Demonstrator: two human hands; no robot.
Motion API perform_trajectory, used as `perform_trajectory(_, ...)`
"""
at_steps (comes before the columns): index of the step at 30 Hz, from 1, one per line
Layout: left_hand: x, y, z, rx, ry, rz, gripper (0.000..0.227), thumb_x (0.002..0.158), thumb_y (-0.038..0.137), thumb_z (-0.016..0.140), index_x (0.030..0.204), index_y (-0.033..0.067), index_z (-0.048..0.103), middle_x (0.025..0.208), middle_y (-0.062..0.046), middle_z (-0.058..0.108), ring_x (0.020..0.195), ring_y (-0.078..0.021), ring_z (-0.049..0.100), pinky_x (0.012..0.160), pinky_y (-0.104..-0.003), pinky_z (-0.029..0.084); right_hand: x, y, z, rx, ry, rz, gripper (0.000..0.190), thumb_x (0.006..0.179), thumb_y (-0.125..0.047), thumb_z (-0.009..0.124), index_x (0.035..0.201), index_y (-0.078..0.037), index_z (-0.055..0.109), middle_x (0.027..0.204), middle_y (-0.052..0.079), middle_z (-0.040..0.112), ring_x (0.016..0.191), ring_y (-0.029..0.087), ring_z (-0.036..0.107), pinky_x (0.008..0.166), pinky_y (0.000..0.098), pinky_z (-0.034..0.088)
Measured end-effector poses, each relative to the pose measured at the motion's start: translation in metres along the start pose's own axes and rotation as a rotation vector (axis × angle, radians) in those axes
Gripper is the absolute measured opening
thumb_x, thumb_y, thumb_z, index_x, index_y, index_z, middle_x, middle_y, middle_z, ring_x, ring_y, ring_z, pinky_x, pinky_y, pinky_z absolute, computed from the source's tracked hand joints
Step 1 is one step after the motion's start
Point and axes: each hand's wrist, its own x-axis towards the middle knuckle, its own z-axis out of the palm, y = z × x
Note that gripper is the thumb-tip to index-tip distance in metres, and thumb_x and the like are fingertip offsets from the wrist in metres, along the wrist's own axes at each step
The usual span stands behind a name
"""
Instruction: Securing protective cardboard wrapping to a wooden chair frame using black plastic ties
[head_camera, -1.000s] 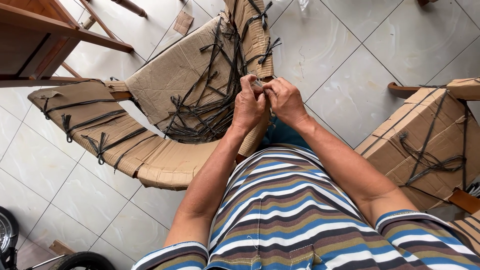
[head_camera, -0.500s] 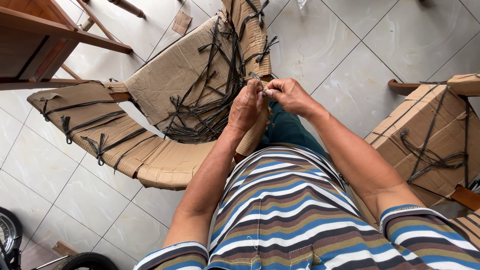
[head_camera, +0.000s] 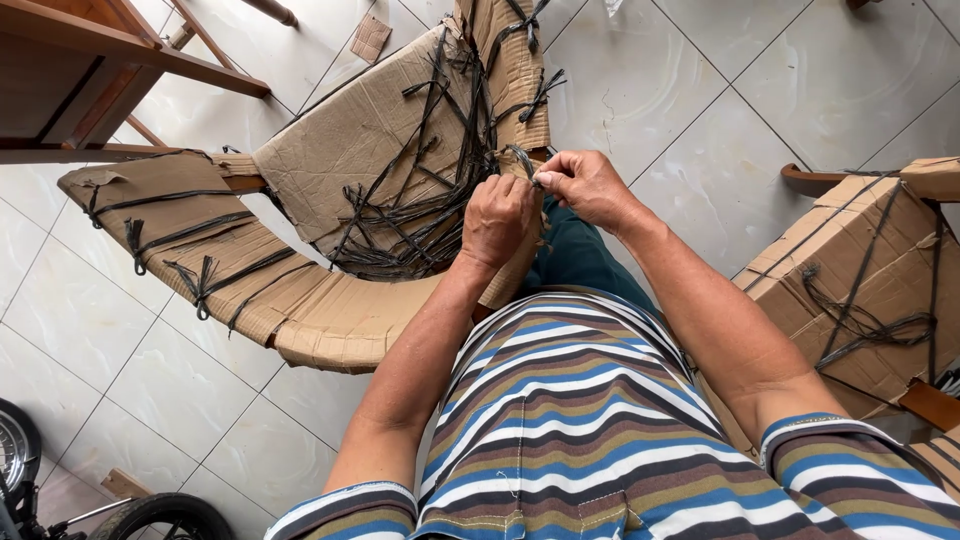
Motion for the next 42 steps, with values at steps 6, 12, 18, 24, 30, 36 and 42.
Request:
perform_trajectory(6, -0.011, -0.023, 0.011, 0.038, -0.086, 0.043, 0.011, 0.08, 0.024, 0.063, 0.074, 0.0169, 0.056, 0.071, -0.003, 0.052, 0.072, -0.0238, 0.059, 0.067, -0.036, 0.049, 0.028, 0.091, 0.001, -0.836, 0.304, -0.34, 0.014, 0.104, -0.026, 0.064, 0.098, -0.014, 0.064, 0.083, 0.01, 0.063, 0.083, 0.036, 0.068, 0.07, 0.049, 0.057)
perform_trajectory(12, -0.033, -0.013, -0.04, -0.273, -0.43, -0.432, 0.035, 0.095, 0.032, 0.065, 0.12, 0.0086, 0.061, 0.098, -0.015, 0.069, 0.094, -0.038, 0.072, 0.084, -0.05, 0.053, 0.01, 0.086, -0.01, -0.391, 0.345, -0.175, 0.012, 0.103, -0.009, 0.063, 0.109, -0.01, 0.073, 0.091, 0.012, 0.073, 0.082, 0.026, 0.073, 0.071, 0.0372, 0.059)
perform_trajectory(18, -0.154, -0.014, -0.1, -0.209, -0.593, -0.694, 0.038, 0.104, 0.043, 0.055, 0.116, 0.0096, 0.069, 0.097, -0.014, 0.075, 0.095, -0.0364, 0.074, 0.1, -0.049, 0.047, -0.013, 0.033, -0.032, -0.208, 0.424, -0.157, 0.02, 0.106, -0.001, 0.054, 0.118, -0.008, 0.069, 0.09, 0.008, 0.068, 0.08, 0.009, 0.06, 0.067, 0.0194, 0.053)
perform_trajectory(24, -0.203, -0.011, -0.097, 0.103, -0.203, -0.948, 0.02, 0.101, 0.043, 0.063, 0.1, 0.0243, 0.07, 0.076, 0.005, 0.07, 0.079, -0.0188, 0.074, 0.102, -0.041, 0.049, 0.024, -0.05, 0.022, -0.295, 0.18, -0.427, 0.021, 0.105, 0.001, 0.058, 0.12, -0.005, 0.072, 0.098, 0.014, 0.072, 0.091, 0.017, 0.069, 0.074, 0.0295, 0.059)
perform_trajectory(30, -0.198, -0.006, -0.077, 0.245, -0.03, -1.062, 0.011, 0.091, 0.039, 0.068, 0.089, 0.0276, 0.069, 0.066, 0.008, 0.061, 0.07, -0.0138, 0.067, 0.098, -0.035, 0.049, 0.112, -0.069, 0.073, -0.674, -0.214, -0.434, 0.018, 0.102, -0.012, 0.069, 0.118, -0.016, 0.076, 0.096, 0.008, 0.074, 0.093, 0.025, 0.072, 0.078, 0.0386, 0.058)
perform_trajectory(36, -0.189, -0.005, -0.08, 0.323, 0.076, -1.025, 0.009, 0.081, 0.027, 0.067, 0.087, 0.021, 0.07, 0.064, 0.002, 0.056, 0.065, -0.0182, 0.064, 0.087, -0.033, 0.053, 0.217, 0.008, 0.146, -0.97, -0.535, -0.284, 0.021, 0.101, -0.027, 0.065, 0.116, -0.018, 0.077, 0.099, 0.013, 0.076, 0.1, 0.042, 0.07, 0.085, 0.0555, 0.055)
perform_trajectory(42, -0.196, -0.005, -0.071, 0.347, 0.077, -1.047, 0.017, 0.079, 0.025, 0.064, 0.092, 0.0161, 0.07, 0.069, -0.003, 0.055, 0.066, -0.0212, 0.062, 0.086, -0.036, 0.053, 0.23, 0.106, 0.221, -0.932, -0.903, -0.203, 0.031, 0.094, -0.024, 0.061, 0.12, -0.012, 0.073, 0.106, 0.025, 0.075, 0.106, 0.051, 0.066, 0.094, 0.0615, 0.051)
